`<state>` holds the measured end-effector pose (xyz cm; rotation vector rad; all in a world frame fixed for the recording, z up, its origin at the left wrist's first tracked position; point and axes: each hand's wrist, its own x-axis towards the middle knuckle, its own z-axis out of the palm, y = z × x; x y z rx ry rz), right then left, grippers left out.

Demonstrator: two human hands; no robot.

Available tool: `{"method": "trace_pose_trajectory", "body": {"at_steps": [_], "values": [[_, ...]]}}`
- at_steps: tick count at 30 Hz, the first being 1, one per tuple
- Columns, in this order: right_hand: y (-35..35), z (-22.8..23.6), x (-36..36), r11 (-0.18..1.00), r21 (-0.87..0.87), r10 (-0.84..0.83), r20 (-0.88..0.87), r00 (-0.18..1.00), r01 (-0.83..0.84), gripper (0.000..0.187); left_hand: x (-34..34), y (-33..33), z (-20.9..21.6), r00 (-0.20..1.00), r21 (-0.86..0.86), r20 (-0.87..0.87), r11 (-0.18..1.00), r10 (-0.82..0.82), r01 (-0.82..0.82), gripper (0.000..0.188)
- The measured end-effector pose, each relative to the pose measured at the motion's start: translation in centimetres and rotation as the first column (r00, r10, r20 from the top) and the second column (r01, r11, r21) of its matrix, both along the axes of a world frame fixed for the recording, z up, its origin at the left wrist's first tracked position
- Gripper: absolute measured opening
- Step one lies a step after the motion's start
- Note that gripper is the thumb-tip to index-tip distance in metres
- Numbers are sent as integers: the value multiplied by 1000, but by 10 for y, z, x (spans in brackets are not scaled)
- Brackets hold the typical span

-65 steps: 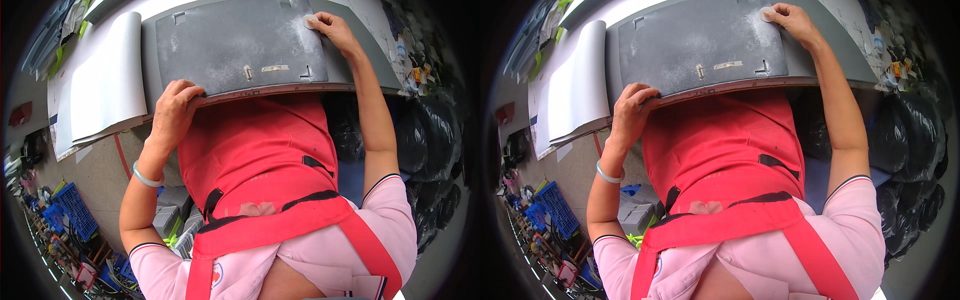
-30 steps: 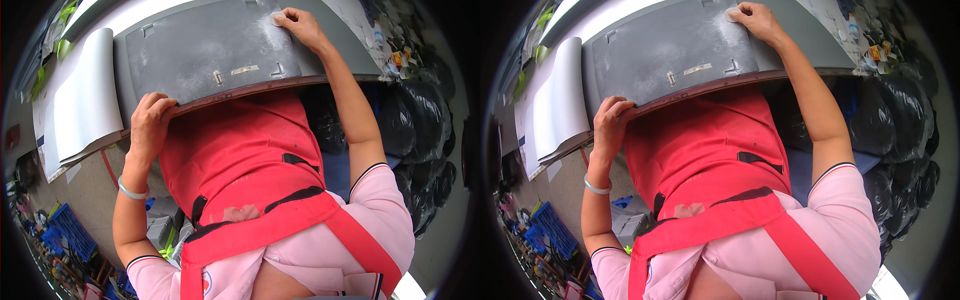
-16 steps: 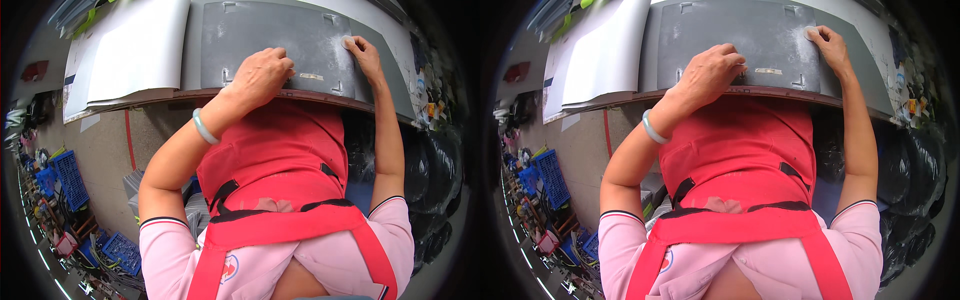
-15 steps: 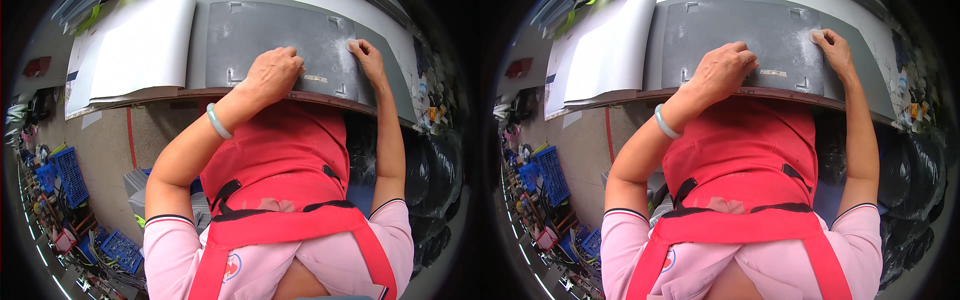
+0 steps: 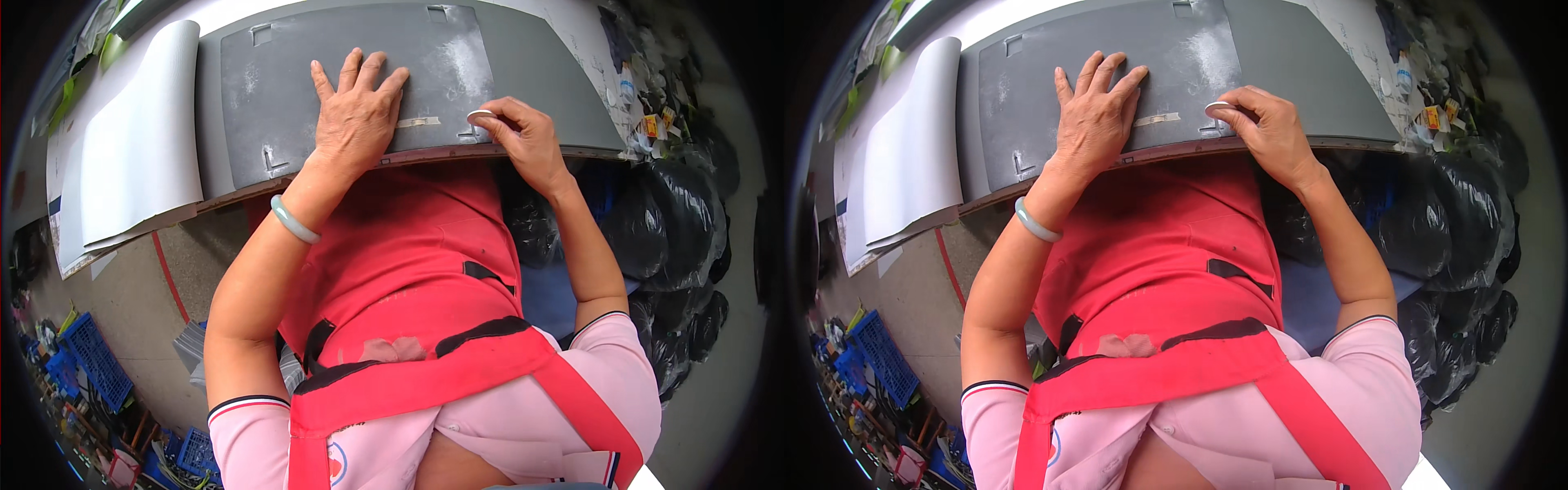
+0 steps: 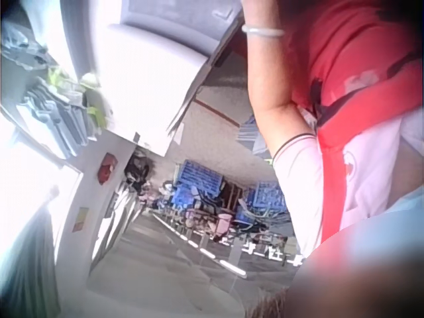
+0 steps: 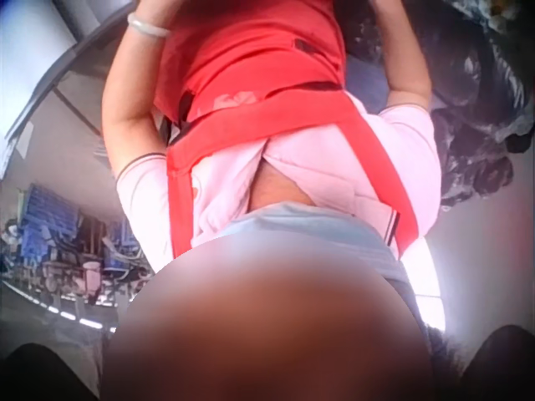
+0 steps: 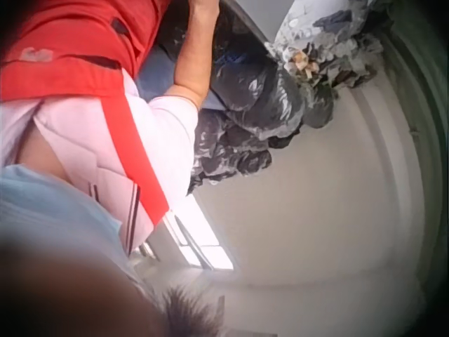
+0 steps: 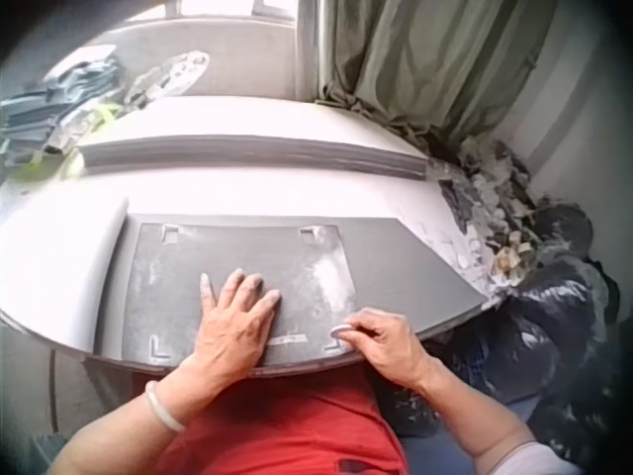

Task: Sand the surface and edges of a rectangular grey panel using an abrasive block.

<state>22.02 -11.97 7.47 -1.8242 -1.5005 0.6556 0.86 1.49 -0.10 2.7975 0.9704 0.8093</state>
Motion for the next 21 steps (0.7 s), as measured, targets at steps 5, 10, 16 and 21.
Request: {"method": "trace_pose_trajectory", "body": {"at_steps": [5, 10, 16, 21], "values": [[-11, -9, -3, 997, 25, 70, 105, 992, -73, 11, 3, -1, 0, 1000, -10, -10, 1000, -9, 9, 32], [-6, -10, -9, 984, 74, 139, 229, 963, -160, 10, 2, 1, 0, 1000, -4, -8, 1000, -6, 6, 31], [-12, -4, -5, 968, -196, -186, -134, 973, 158, 15, 3, -2, -1, 1000, -8, -8, 1000, 8, -8, 30], [-5, -10, -12, 958, -177, -250, -121, 961, 227, 17, 3, 2, -2, 1000, -3, 5, 1000, 4, -4, 31]]}}
